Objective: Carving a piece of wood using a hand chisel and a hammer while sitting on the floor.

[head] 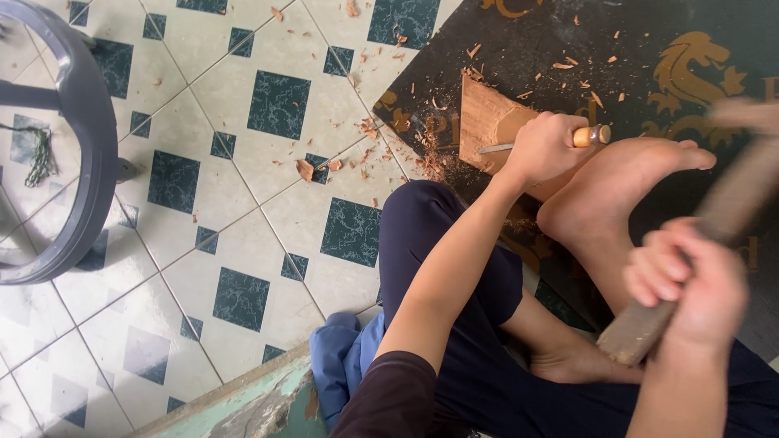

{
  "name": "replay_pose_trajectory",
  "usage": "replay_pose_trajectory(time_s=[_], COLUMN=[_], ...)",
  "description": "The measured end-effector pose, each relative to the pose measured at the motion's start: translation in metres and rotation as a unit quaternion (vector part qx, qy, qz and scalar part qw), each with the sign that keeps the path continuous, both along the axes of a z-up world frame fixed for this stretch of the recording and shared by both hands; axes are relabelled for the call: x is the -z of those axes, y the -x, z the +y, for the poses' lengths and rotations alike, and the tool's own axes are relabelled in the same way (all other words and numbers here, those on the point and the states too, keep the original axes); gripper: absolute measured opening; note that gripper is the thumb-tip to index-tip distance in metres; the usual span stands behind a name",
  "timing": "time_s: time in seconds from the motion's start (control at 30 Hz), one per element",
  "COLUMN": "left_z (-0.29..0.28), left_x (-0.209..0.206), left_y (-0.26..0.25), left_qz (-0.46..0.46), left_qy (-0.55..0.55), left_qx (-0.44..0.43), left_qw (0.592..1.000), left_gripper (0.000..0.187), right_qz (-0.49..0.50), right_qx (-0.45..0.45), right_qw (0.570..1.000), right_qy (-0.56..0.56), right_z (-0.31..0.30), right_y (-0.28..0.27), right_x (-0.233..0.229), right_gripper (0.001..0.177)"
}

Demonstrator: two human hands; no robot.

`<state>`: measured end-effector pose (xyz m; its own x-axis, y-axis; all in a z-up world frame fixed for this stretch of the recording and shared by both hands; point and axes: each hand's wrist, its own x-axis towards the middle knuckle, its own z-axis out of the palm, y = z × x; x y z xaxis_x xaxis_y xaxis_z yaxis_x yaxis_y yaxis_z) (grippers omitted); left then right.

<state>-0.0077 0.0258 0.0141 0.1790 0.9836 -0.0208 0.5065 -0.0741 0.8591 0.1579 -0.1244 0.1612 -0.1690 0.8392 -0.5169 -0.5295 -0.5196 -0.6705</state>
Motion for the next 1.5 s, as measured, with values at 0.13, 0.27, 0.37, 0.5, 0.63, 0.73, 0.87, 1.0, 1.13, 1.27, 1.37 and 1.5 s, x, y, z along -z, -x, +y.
replay_pose_trajectory(time_s=[0.13,0.27,0.37,0.5,0.63,0.73,0.87,1.0,1.13,1.27,1.37,1.5], left_z=[0.004,0.002,-0.001,-0.003,-0.006,-0.012,-0.009,-0.012,-0.016,-0.016,-0.031,-0.015], left_x=[-0.004,0.001,-0.008,-0.009,-0.008,-0.022,0.017,0.021,0.012,0.005,-0.019,0.028], left_y=[0.001,-0.001,-0.002,-0.001,0.0,0.01,0.001,0.0,0.004,0.006,0.01,0.005], left_qz=[-0.018,0.007,0.003,0.02,0.011,0.001,0.061,0.057,0.062,0.051,0.011,0.186], left_qy=[-0.003,-0.013,-0.009,0.0,-0.013,-0.023,-0.033,-0.045,-0.033,-0.04,-0.045,-0.046], left_qx=[0.004,-0.006,0.0,0.005,0.019,0.025,0.057,0.09,0.064,0.077,0.041,0.061], left_qw=[1.0,1.0,1.0,1.0,1.0,0.999,0.996,0.993,0.995,0.995,0.998,0.98], left_gripper=[0.028,0.023,0.033,0.029,0.031,0.026,0.008,0.032,0.018,0.022,0.017,0.013], right_qz=[-0.058,-0.072,-0.061,-0.076,-0.013,0.029,0.003,-0.022,-0.015,0.008,0.007,0.027], right_qx=[0.072,-0.037,0.055,-0.078,-0.016,0.008,-0.049,0.038,-0.017,0.044,0.006,-0.081], right_qw=[0.995,0.996,0.996,0.993,0.999,0.999,0.998,0.999,0.999,0.991,1.0,0.996], right_qy=[-0.041,0.047,0.031,0.039,-0.029,-0.028,0.044,0.029,0.046,-0.125,0.008,0.012], right_z=[0.002,0.007,0.007,0.009,-0.005,-0.009,-0.007,-0.01,-0.015,-0.033,-0.027,-0.019], right_y=[0.011,0.033,0.039,0.013,-0.026,-0.009,0.025,0.035,0.0,-0.033,0.001,0.024], right_x=[-0.001,0.012,0.01,0.011,0.013,0.029,0.032,0.029,0.035,0.031,0.044,0.05], right_gripper=[0.025,0.032,0.022,0.025,0.024,0.027,0.03,0.025,0.02,0.02,0.029,0.031])
